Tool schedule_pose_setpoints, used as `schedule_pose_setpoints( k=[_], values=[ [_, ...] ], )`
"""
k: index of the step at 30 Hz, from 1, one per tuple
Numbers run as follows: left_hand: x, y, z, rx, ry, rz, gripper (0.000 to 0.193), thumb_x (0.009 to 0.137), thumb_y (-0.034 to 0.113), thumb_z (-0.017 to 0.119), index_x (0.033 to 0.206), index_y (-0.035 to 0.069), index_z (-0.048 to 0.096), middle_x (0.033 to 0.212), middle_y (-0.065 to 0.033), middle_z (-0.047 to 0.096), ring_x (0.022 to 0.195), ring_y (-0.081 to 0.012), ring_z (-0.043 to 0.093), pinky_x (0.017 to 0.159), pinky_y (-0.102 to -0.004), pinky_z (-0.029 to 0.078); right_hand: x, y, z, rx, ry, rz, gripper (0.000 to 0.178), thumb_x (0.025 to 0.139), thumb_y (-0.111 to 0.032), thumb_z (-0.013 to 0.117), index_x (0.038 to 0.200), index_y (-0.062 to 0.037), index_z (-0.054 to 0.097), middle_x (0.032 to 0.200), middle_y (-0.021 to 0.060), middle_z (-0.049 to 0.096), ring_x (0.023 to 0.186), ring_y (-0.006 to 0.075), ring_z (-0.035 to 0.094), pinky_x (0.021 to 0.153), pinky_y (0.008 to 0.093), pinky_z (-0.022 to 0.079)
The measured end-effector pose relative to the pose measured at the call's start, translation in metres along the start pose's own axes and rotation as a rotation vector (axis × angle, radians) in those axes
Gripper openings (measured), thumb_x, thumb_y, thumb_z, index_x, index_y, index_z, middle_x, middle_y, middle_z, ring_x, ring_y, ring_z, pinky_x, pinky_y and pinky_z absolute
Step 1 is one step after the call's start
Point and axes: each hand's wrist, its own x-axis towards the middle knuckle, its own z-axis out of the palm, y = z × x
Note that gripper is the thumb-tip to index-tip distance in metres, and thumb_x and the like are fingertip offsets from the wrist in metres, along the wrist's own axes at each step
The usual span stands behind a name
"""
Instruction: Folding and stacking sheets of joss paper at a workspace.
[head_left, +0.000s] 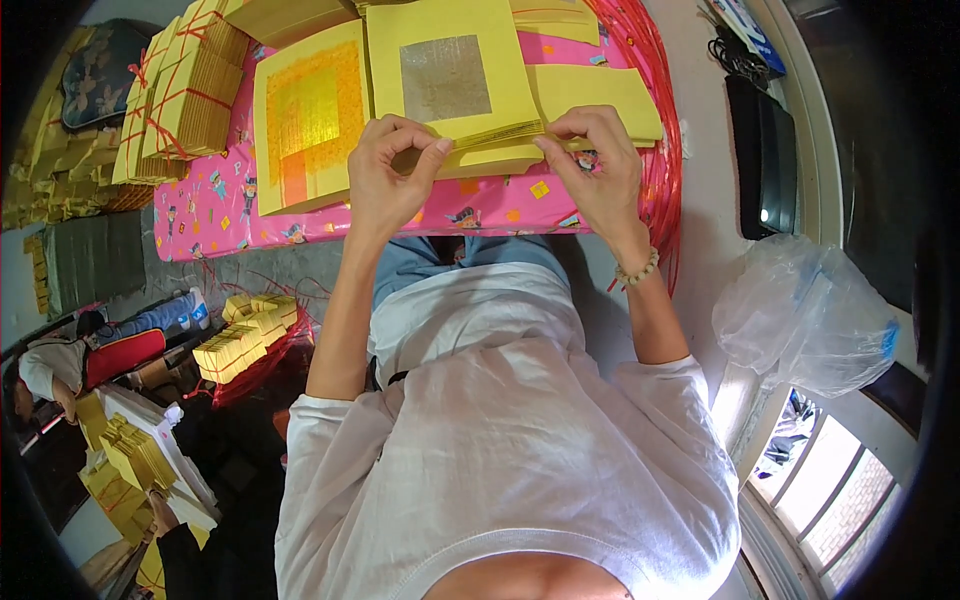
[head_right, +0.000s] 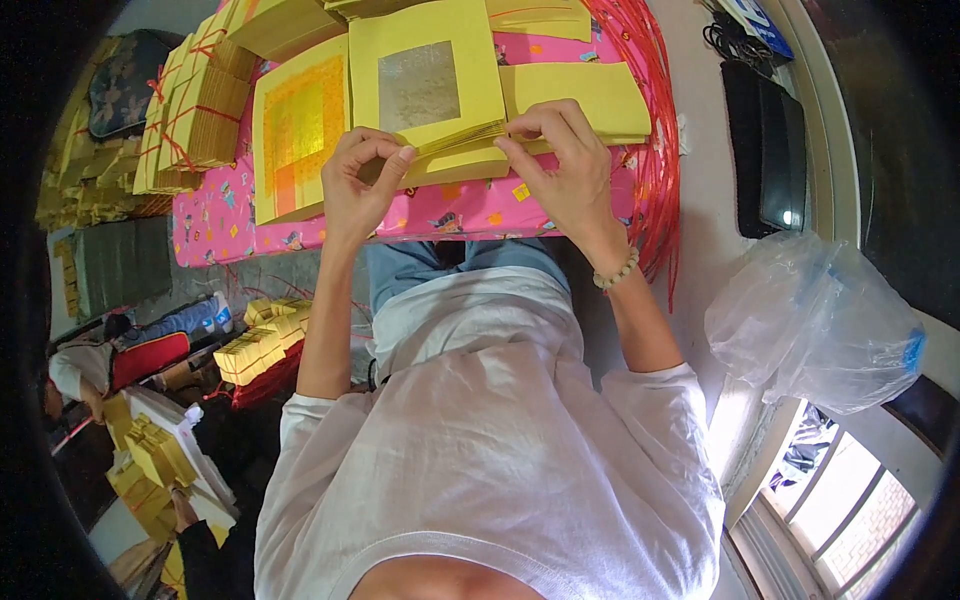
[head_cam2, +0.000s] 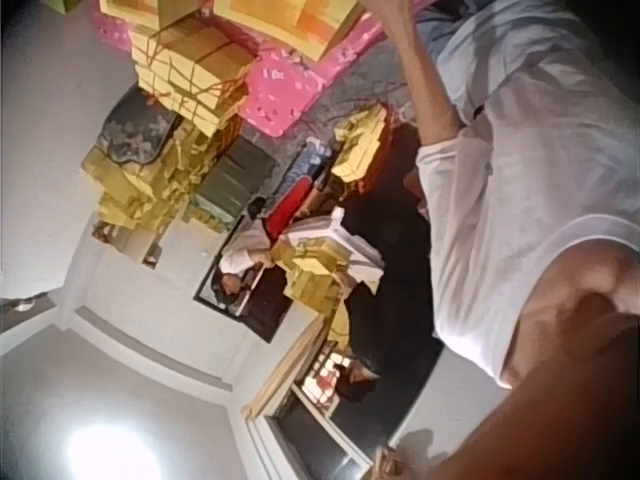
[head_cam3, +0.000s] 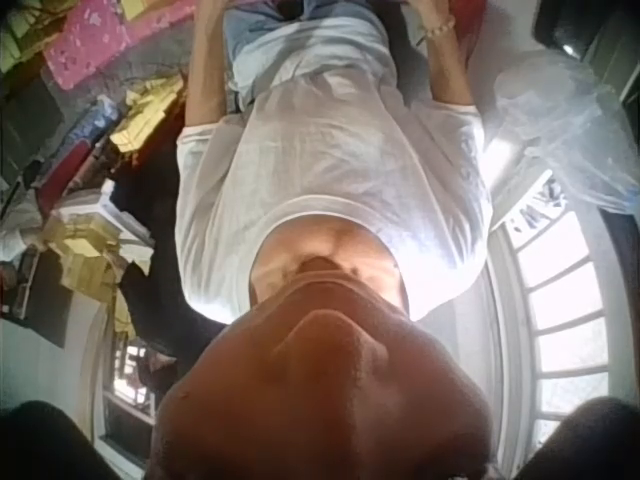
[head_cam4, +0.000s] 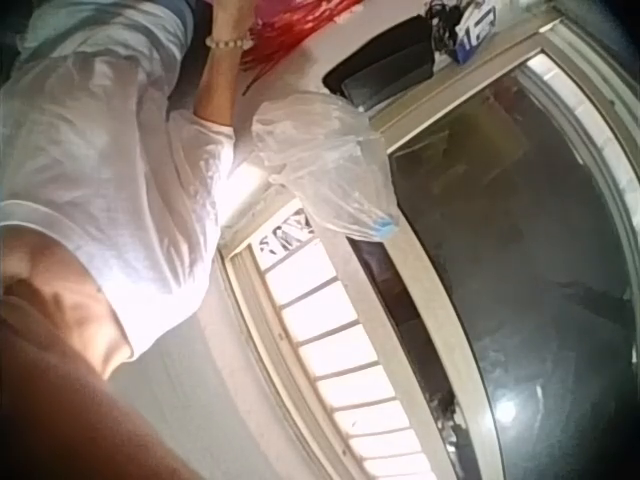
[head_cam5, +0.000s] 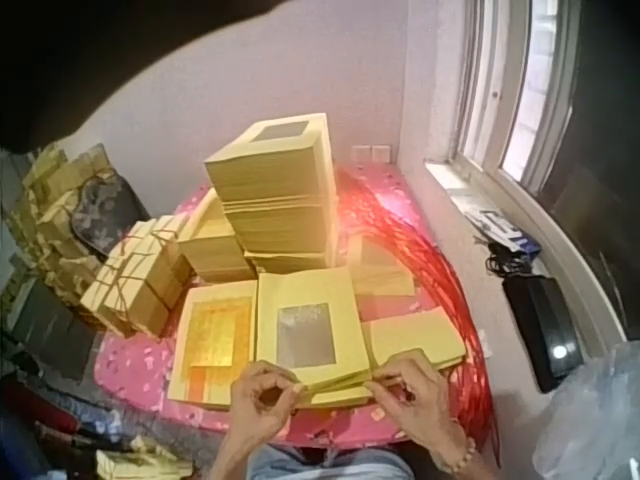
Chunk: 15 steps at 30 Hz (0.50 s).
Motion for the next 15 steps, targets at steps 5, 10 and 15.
schedule_pose_setpoints(
  k=[5,10,15],
  values=[
    [0.0001,-0.0015,-0.0002,-0.003,0.002,0.006,0.011,0.076,0.014,0.074,0.074,0.004,0.07,0.076,-0.0063,0.065,0.077,-0.0207,0.058,0.072,-0.0322,0.046,0.0003,-0.0001,0.0002,-0.005,0.004,-0.007,0.014,0.077,-0.008,0.074,0.087,-0.0041,0.065,0.089,0.0069,0.059,0.079,0.0205,0.064,0.068,0.0314,0.052],
    [0.0003,-0.0016,0.0003,0.003,0.004,0.01,0.012,0.076,0.014,0.075,0.074,0.004,0.07,0.076,-0.0064,0.064,0.077,-0.0209,0.058,0.072,-0.0321,0.045,0.0003,0.0012,0.0006,-0.005,-0.004,-0.003,0.014,0.077,-0.008,0.074,0.087,-0.0047,0.065,0.089,0.0068,0.059,0.079,0.0205,0.063,0.069,0.0314,0.052],
    [-0.001,-0.0012,0.0002,0.0,0.005,0.005,0.012,0.076,0.014,0.075,0.074,0.004,0.07,0.076,-0.0063,0.064,0.078,-0.0208,0.059,0.073,-0.0322,0.045,-0.0005,0.0012,0.0003,0.001,-0.006,0.001,0.014,0.077,-0.008,0.074,0.087,-0.0048,0.065,0.089,0.0066,0.059,0.079,0.0203,0.063,0.069,0.0314,0.051]
  ],
)
